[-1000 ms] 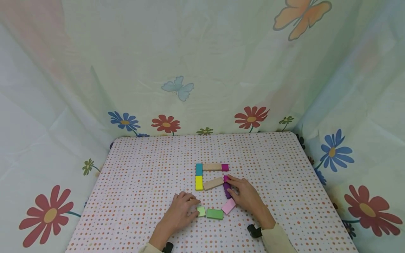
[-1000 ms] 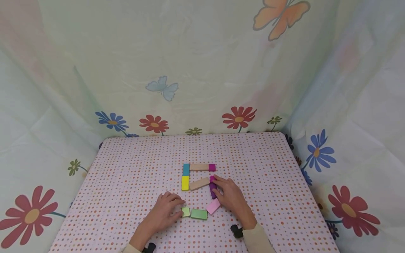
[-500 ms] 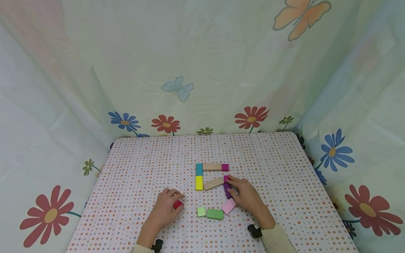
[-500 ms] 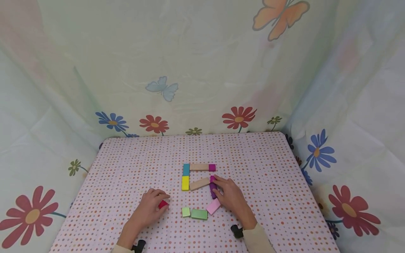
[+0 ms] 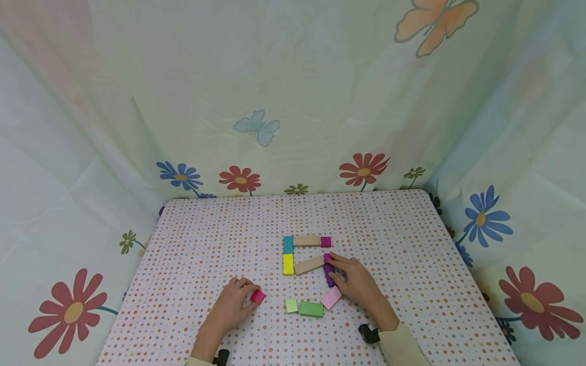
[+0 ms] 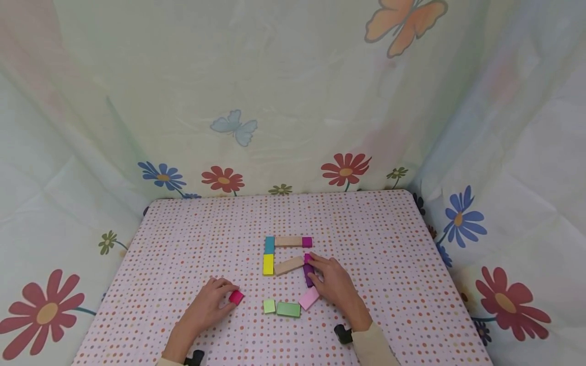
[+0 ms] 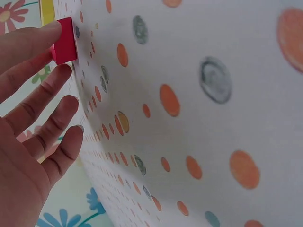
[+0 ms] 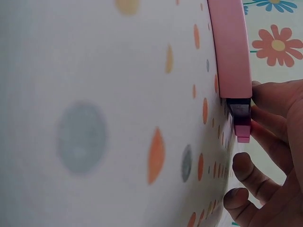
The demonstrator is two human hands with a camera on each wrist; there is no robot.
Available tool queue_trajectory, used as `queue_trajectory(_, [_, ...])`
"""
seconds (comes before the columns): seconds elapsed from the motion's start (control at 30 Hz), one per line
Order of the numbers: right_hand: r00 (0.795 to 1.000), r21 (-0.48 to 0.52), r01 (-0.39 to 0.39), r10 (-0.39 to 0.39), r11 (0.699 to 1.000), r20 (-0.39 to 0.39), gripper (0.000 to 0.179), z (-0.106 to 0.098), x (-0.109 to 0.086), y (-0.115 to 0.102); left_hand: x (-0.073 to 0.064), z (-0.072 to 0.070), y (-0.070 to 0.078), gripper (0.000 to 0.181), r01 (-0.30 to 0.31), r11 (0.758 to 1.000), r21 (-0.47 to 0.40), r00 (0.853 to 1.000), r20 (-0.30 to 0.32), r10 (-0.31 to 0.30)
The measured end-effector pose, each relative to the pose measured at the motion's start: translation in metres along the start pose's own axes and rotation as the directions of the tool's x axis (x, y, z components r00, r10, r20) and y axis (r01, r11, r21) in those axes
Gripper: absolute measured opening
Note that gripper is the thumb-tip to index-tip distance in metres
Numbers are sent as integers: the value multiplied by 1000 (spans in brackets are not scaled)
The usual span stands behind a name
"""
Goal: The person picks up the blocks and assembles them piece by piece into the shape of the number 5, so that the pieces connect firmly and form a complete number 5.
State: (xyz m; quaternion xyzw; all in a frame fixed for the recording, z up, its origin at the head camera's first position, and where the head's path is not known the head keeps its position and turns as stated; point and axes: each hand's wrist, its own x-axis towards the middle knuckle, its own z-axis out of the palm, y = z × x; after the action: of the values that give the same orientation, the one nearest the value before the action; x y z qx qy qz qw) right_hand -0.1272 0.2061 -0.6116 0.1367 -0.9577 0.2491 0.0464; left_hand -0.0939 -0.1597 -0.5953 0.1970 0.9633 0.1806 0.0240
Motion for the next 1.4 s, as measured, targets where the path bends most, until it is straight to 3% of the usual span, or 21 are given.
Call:
queue_trajectory(0.83, [1000,1,-20,20,1000,-5,45,2,-1,2,1,3,-1,34,36,999,3,999,5,-36])
queue_trajectory(1.17, [1000,-3,-17,17,1000,-17,44,2,-1,1,6,3,8,33,41,999,14,999,10,-41])
queue_trajectory(1.4, [1000,0,-16,16,1000,-10,45,2,-1,1,8,7,15,34,-3,1000,4,1000,4,3])
